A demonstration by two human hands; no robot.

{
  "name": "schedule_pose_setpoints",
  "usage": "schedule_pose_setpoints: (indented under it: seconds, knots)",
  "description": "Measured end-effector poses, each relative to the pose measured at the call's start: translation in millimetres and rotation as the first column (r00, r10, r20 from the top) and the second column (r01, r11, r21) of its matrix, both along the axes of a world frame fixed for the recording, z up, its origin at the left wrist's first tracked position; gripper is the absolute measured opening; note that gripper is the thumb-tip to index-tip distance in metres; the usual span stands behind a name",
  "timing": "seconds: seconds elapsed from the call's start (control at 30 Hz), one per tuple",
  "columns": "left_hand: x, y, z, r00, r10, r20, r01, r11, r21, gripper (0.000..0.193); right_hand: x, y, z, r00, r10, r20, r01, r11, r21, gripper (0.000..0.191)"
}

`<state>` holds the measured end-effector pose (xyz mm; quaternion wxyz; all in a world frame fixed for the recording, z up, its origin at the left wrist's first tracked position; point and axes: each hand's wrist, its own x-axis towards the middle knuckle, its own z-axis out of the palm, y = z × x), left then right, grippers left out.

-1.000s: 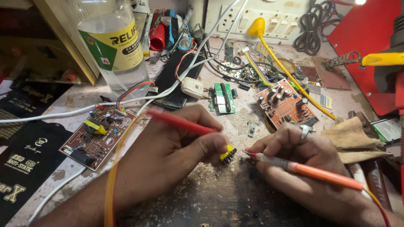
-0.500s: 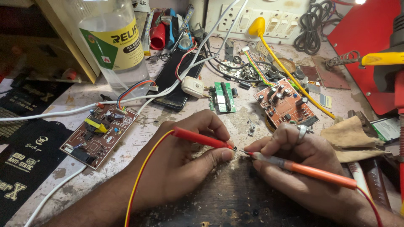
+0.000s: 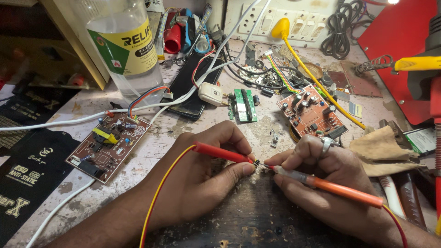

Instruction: The person uses a yellow screwdriver to adjust a green circuit board, then uses a multimeter with red and black probes to test continuity on a small transformer and on the board. The multimeter's red LED lights up during testing, indicating continuity.

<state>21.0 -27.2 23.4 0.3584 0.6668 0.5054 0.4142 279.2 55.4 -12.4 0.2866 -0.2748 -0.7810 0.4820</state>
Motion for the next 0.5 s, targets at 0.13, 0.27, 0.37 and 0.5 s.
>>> schedule_pose_setpoints:
  seconds: [0.13,0.27,0.37,0.5]
  knots:
    - [0.0,0.6,-1.1,0.999,0.014,-0.041,-0.014,1.000,0.021,0.021,0.0,-0.5,1.1,1.000,-0.005,0.019,0.005,1.000,0.003,0.016]
    - [0.4,1.0,-0.8,0.999,0.018,-0.040,-0.016,0.999,0.046,0.020,1.3,0.4,-0.5,1.000,-0.010,0.028,0.010,1.000,-0.007,0.016]
    - [-0.3,1.0,0.4,0.997,0.034,-0.071,-0.034,0.999,0.004,0.020,3.1,2.4,-3.5,1.000,-0.002,0.025,0.003,0.998,-0.061,0.017]
    - [-1.0,1.2,1.3,0.997,0.019,-0.079,-0.018,1.000,0.013,0.020,6.2,4.0,-6.3,0.999,0.009,0.032,-0.007,0.999,-0.053,0.018]
